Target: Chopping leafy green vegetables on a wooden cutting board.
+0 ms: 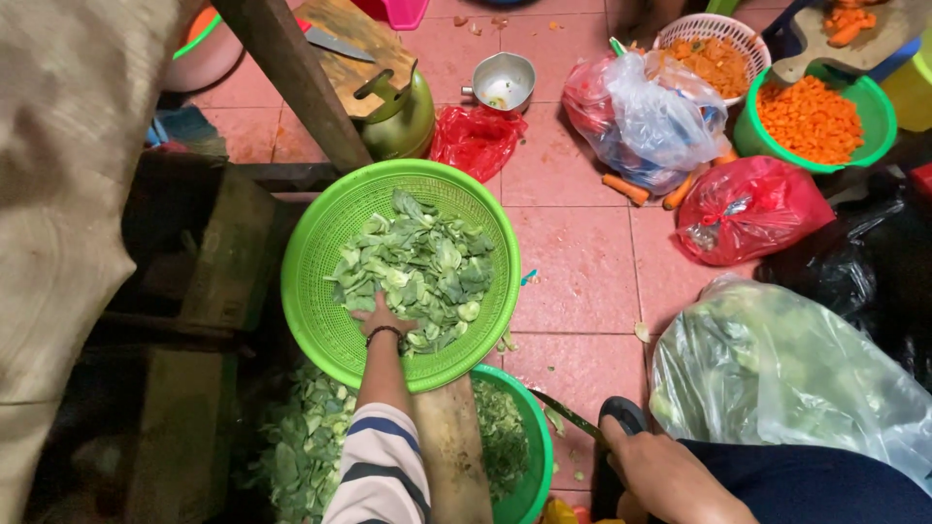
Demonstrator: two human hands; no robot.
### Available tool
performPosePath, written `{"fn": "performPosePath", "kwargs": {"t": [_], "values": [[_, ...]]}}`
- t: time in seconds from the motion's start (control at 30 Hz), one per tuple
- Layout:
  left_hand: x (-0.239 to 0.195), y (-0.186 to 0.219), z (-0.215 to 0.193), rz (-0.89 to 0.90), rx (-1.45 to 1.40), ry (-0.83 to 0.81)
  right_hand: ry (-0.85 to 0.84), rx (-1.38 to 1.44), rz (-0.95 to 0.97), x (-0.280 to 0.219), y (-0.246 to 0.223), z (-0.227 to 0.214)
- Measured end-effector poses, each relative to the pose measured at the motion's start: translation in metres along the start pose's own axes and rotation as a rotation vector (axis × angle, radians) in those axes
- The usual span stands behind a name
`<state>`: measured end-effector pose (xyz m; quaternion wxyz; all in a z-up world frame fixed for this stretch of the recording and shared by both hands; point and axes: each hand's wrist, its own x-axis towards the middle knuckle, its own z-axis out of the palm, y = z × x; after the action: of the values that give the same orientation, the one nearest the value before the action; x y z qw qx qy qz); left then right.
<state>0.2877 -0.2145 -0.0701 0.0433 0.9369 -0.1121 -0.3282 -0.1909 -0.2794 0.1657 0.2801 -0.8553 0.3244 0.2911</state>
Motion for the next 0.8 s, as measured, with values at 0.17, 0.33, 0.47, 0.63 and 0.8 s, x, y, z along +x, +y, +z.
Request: {"fn": "performPosePath", "kwargs": {"t": [0.17,0.33,0.47,0.63,0.8], "values": [[0.053,-0.035,0.030,0.266,-0.067,0.170,0.007,0.019,0.021,0.000,-0.002,0.000],[0.014,-0.030,0.004,0.479,-0.322,0.159,0.030,0.005,-0.014,-0.002,0.000,0.007],[-0.019,-0.022,-0.021,0.690,-0.631,0.051,0.083,0.067,-0.177,0.005,0.011,0.017],[-0.004,-0.028,-0.007,0.589,-0.476,0.097,0.114,-0.013,-0.062,0.000,-0.003,0.005],[-0.002,-0.042,0.008,0.629,-0.093,-0.023,0.117,-0.064,-0.073,-0.001,0.004,0.014]]}}
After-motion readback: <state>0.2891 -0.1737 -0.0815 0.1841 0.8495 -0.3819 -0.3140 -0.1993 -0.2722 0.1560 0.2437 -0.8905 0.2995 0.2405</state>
